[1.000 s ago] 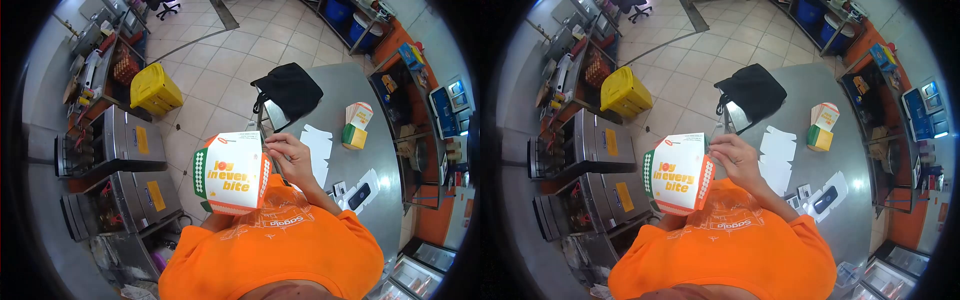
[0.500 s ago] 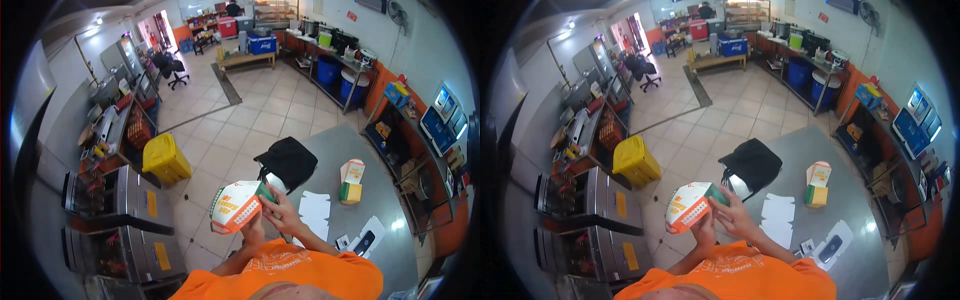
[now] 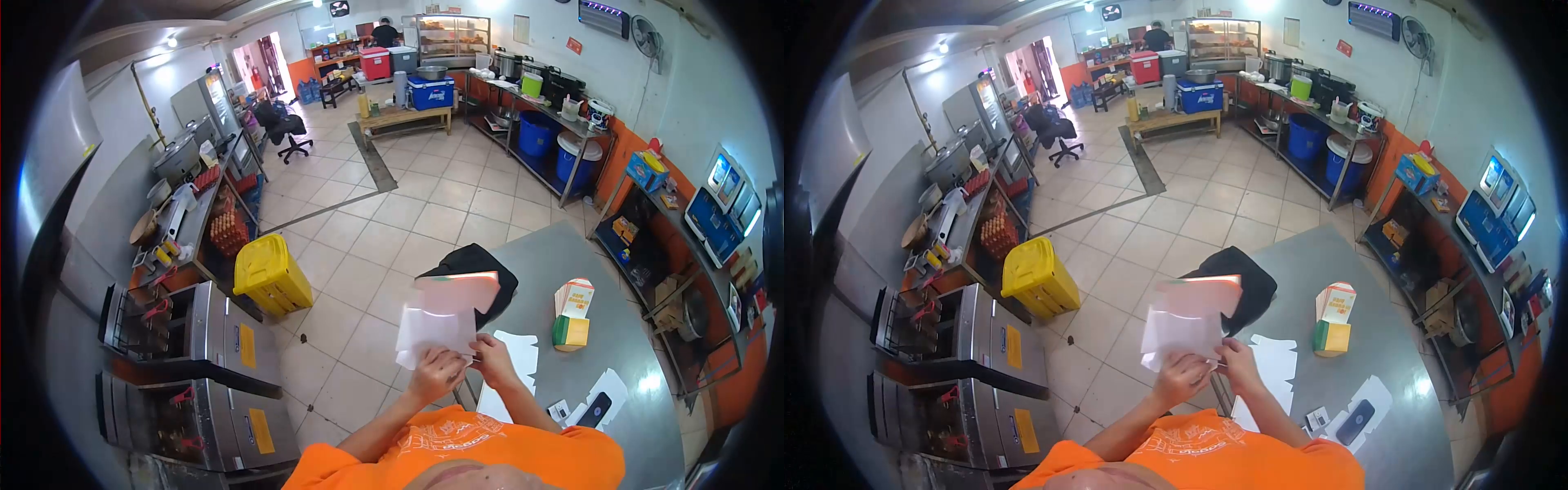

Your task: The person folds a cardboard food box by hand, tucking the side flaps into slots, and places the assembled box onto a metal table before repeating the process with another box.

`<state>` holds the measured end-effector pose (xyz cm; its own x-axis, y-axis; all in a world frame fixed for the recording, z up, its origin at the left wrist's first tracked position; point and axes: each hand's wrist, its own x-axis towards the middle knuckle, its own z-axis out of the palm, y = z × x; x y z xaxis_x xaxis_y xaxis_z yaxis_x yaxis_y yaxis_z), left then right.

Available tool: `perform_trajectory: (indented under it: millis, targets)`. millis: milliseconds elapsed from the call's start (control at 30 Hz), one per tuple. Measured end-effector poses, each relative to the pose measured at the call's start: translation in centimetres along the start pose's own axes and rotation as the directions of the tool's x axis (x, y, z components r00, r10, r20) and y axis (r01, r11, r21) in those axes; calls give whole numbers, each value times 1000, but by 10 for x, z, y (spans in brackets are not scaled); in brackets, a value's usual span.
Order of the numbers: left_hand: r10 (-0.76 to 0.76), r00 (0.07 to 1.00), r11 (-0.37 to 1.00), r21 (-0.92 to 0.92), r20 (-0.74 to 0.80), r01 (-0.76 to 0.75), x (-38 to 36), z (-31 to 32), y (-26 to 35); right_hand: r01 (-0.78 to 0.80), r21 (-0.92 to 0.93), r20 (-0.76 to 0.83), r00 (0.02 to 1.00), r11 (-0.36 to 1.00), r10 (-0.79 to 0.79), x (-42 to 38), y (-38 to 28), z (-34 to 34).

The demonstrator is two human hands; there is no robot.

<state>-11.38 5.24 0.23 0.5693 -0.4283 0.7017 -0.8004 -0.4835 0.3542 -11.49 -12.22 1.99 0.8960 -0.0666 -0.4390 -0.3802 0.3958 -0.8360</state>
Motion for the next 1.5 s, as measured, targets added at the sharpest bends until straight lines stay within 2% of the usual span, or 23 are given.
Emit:
perform_trajectory:
  millis: [67,100,200,233,267,300,333,367,400,467,533,600,700,800,900,967,1000,1033,1067,1100,1200,1333,1500]
  targets:
    - [40,999,999,-3,-23,-40,-6,18,5,-12,33,-44,999,999,14,-5,0,-19]
    - [22,998,999,-24,54,-20,-1,20,11,-14,67,-69,997,998,19,-5,7,-32]
    - [-184,956,957,-181,230,228,-29,76,11,34,82,-199,980,996,-17,-9,39,-76]
    - [-195,950,934,-249,243,255,-38,95,8,59,96,-282,959,994,-30,-11,50,-84]
    - [-277,902,881,-288,330,376,-40,105,13,81,109,-369,929,991,-35,-12,64,-93]
    - [-346,835,812,-309,428,495,-43,114,19,84,209,-396,918,974,6,-9,82,-104]
    - [-308,820,847,-253,482,467,-52,125,23,93,311,-425,904,946,50,-7,101,-116]
    - [-265,806,892,-184,529,413,-62,134,29,86,299,-471,880,950,68,-7,117,-125]
    - [-170,834,920,-218,525,325,-77,144,33,73,293,-516,852,953,93,-6,135,-133]
    - [27,796,974,-196,605,116,-92,145,40,-51,285,-505,841,957,195,3,184,-170]
    - [175,815,971,-233,552,-50,-104,150,38,-141,341,-635,694,929,338,-14,171,-157]
    - [203,817,961,-268,539,-62,-119,154,34,-130,347,-621,710,929,332,-30,177,-156]
    - [-42,795,934,-259,605,247,-124,150,36,-171,357,-573,737,918,360,-50,189,-154]
    - [-269,730,823,-244,628,513,-132,167,40,-208,341,-539,756,917,372,-61,209,-162]
    - [-434,535,669,-139,724,730,-126,172,51,-174,357,-572,736,918,362,-68,216,-165]
    - [-520,356,509,-53,776,859,-126,176,63,-123,256,-592,764,959,256,-75,218,-167]
    - [-523,362,467,-96,772,879,-122,178,73,-96,199,-590,783,975,197,-76,218,-171]
    - [-525,370,433,-133,767,891,-119,178,80,-114,-58,-590,805,992,58,-72,225,-181]
    - [-526,375,405,-163,764,900,-117,175,82,-94,-89,-552,833,992,29,-69,229,-187]
    - [-495,335,363,-159,802,918,-111,174,82,-73,-119,-516,857,990,1,-74,210,-185]
    - [-532,312,35,-348,787,937,-109,175,90,-51,-262,-420,905,964,-66,-83,179,-188]
    - [-576,260,-22,-332,775,943,-94,170,99,-4,-326,-333,936,945,-111,-81,158,-189]
    - [-608,308,-49,-421,732,906,-94,166,113,68,-249,-357,921,966,-157,-78,146,-186]
